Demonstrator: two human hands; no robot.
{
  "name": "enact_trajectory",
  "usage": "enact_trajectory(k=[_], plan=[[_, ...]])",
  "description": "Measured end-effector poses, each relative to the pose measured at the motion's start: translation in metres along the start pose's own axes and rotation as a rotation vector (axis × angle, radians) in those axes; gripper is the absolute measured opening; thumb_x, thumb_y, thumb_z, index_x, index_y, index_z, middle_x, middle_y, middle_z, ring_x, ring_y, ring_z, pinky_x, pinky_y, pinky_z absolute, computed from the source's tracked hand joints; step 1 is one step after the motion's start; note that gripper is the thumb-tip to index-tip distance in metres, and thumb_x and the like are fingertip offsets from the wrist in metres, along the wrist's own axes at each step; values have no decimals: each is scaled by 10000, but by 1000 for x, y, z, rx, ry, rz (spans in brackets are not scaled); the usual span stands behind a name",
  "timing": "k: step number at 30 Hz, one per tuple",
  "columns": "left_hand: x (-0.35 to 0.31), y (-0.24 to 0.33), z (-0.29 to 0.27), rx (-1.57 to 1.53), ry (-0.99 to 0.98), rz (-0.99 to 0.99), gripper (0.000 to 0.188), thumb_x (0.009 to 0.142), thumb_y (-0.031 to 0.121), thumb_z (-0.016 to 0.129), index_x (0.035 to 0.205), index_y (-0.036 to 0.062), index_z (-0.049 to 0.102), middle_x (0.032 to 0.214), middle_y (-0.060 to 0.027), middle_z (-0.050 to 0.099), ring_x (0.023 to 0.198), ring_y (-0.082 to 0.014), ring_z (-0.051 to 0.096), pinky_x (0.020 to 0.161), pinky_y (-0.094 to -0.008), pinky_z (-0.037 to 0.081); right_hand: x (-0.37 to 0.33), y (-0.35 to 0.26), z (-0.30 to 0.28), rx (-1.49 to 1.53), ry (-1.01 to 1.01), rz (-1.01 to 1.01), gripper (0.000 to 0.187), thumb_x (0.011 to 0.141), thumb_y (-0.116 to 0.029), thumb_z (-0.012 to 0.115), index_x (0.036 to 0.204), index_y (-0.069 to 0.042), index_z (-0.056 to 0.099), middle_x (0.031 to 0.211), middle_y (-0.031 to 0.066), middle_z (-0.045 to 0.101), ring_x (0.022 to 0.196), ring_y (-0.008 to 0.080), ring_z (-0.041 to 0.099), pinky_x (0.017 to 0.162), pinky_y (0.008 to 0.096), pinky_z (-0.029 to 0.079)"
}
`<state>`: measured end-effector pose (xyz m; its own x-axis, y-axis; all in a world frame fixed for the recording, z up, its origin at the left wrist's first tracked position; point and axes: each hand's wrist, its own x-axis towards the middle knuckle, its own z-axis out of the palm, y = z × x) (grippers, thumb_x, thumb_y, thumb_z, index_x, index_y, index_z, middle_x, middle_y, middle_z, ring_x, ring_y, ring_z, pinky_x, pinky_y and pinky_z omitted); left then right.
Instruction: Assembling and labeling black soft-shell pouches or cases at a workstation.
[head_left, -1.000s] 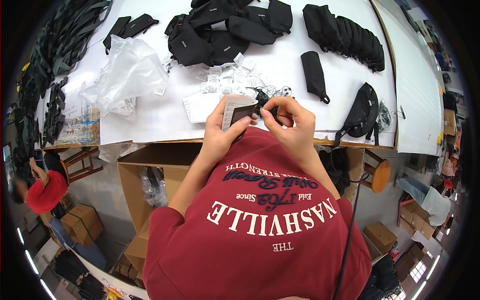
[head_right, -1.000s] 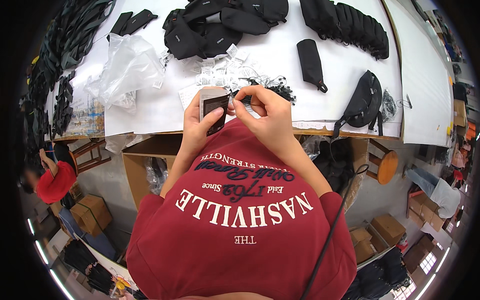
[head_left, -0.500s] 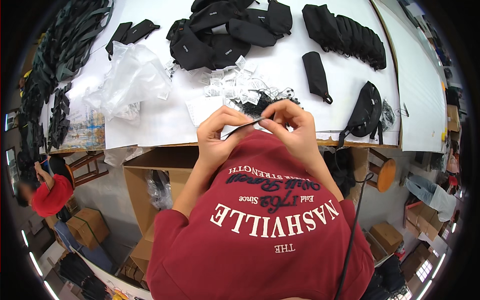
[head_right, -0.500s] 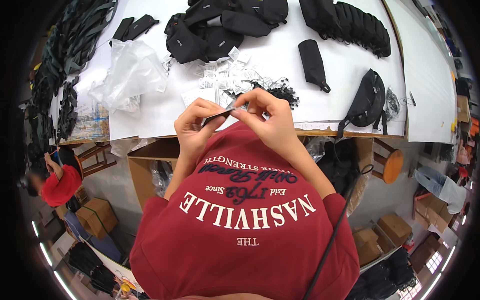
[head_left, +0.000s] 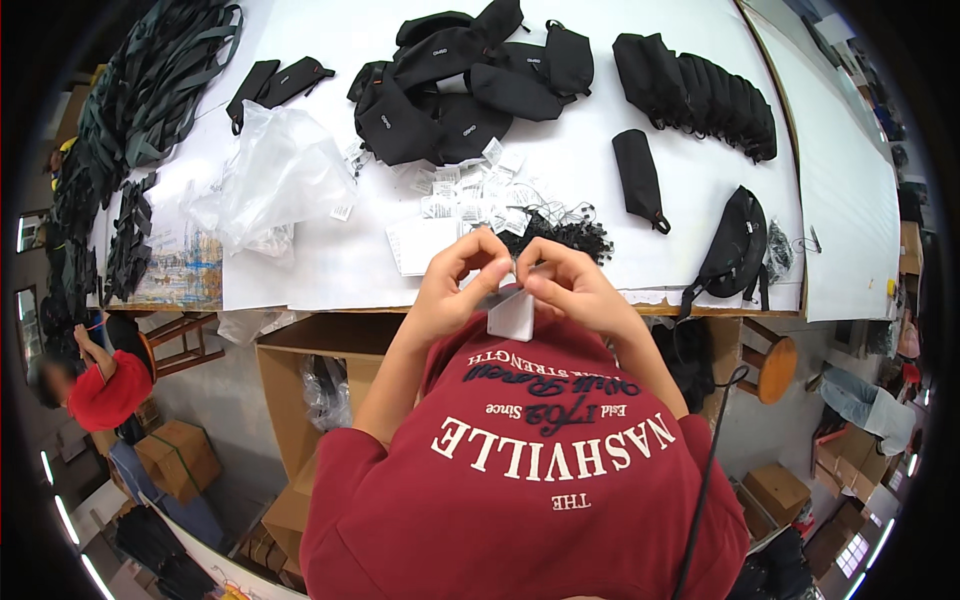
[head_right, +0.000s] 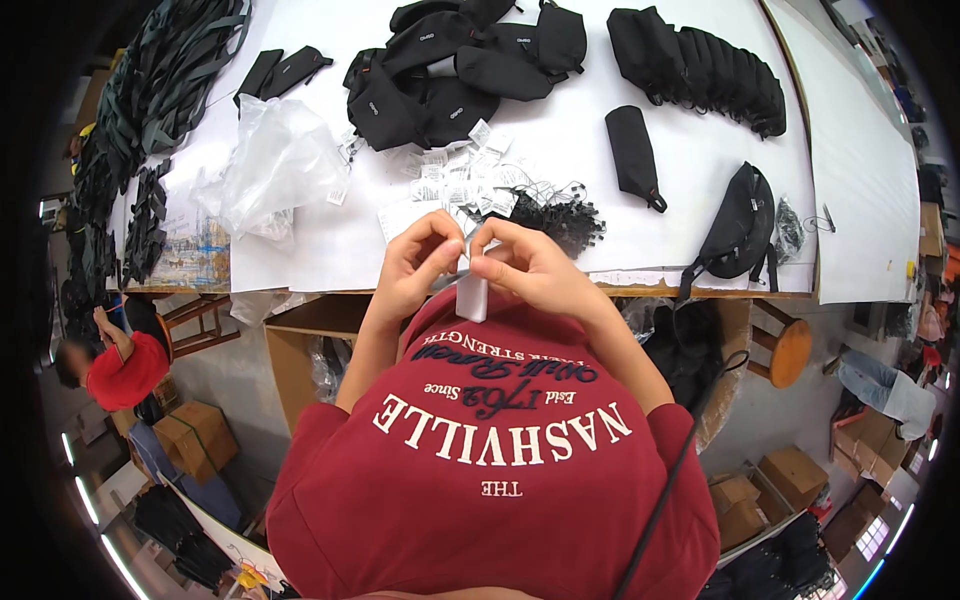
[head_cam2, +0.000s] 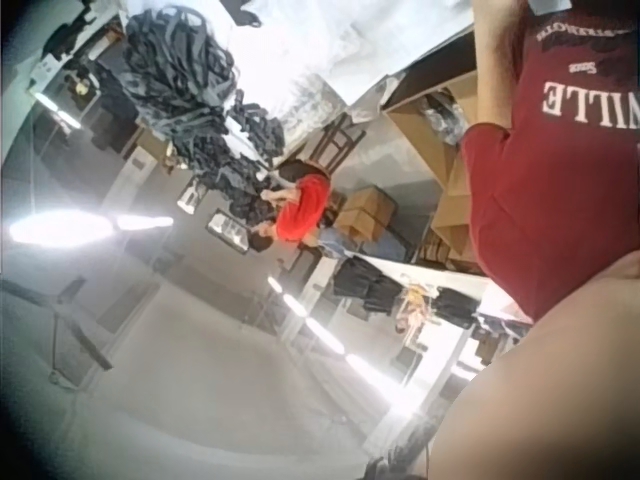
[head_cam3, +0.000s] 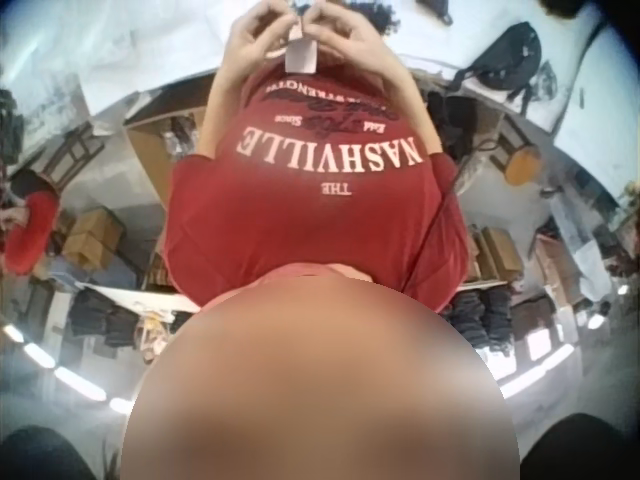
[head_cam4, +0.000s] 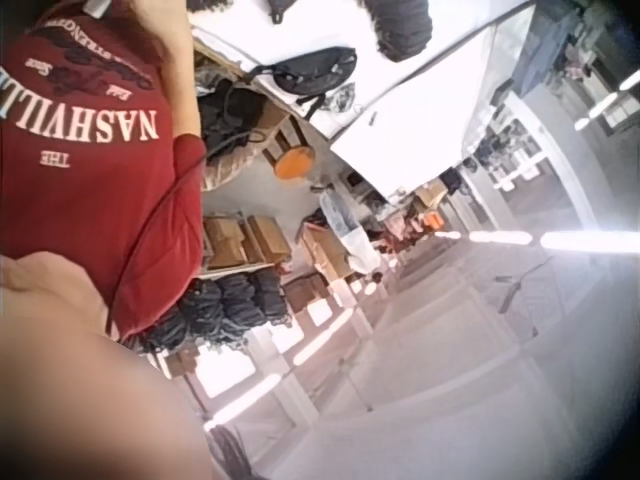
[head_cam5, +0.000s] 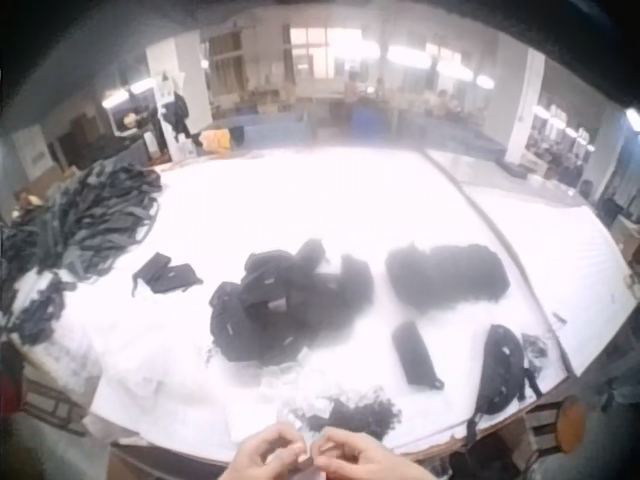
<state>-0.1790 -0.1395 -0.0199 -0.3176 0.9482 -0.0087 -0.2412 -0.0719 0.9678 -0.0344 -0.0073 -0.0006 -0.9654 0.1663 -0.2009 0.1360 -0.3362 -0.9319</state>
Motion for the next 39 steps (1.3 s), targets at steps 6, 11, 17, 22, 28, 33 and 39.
enact_trajectory(k=[6, 11, 17, 22, 28, 33, 39], plan=[[64, -13, -42, 137, -92, -84, 132, 915, 160, 578, 916, 28, 580, 818, 0, 589, 711, -67, 564, 623, -208, 444, 7, 14, -10, 92, 167, 4, 141, 936, -167, 556, 910, -29, 570, 685, -17, 557, 487, 18, 413, 441, 180, 301], [172, -77, -197, 1115, 832, 278, 395, 772, 248, 699, 1074, 29, 569, 1039, -159, 546, 928, -316, 580, 814, -400, 471, 6, 19, -16, 81, 261, 43, 125, 901, -125, 587, 878, -8, 627, 714, 1, 605, 455, 19, 428, 407, 175, 305], [215, -87, -248, 1002, 721, -154, 503, 701, 288, 746, 1078, -1, 577, 1036, -174, 580, 1017, -286, 568, 876, -368, 449, 1, 24, -16, 148, 272, 25, 126, 886, -125, 601, 874, -1, 623, 804, 35, 633, 467, 32, 449, 415, 187, 334], [200, -61, -178, 1035, 667, 244, 357, 708, 226, 708, 980, 27, 589, 933, -128, 582, 800, -241, 590, 733, -341, 479, -6, 31, -24, 143, 398, -74, 136, 898, -137, 582, 909, -5, 612, 575, 2, 546, 443, 33, 446, 421, 176, 317], [131, -27, -75, 829, 268, 475, 229, 741, 86, 663, 962, 31, 637, 800, -67, 625, 684, -172, 573, 646, -284, 475, -7, 37, -29, 85, 499, -13, 142, 903, -168, 581, 927, -29, 593, 542, 11, 549, 431, 34, 445, 410, 175, 307], [75, -41, -22, 680, -84, 407, 268, 760, -8, 624, 1023, 35, 640, 1076, -72, 663, 862, -196, 620, 774, -302, 485, -5, 50, -26, -124, 600, -48, 120, 891, -149, 592, 912, -31, 599, 547, 3, 559, 446, 41, 469, 415, 195, 337], [28, -57, 9, 517, 80, 141, 249, 742, -12, 679, 983, 44, 658, 925, -42, 649, 715, -89, 573, 609, -214, 443, -21, 50, -15, -540, 642, -145, 106, 847, -128, 629, 886, -30, 637, 523, 19, 534, 443, 42, 459, 424, 231, 316]])
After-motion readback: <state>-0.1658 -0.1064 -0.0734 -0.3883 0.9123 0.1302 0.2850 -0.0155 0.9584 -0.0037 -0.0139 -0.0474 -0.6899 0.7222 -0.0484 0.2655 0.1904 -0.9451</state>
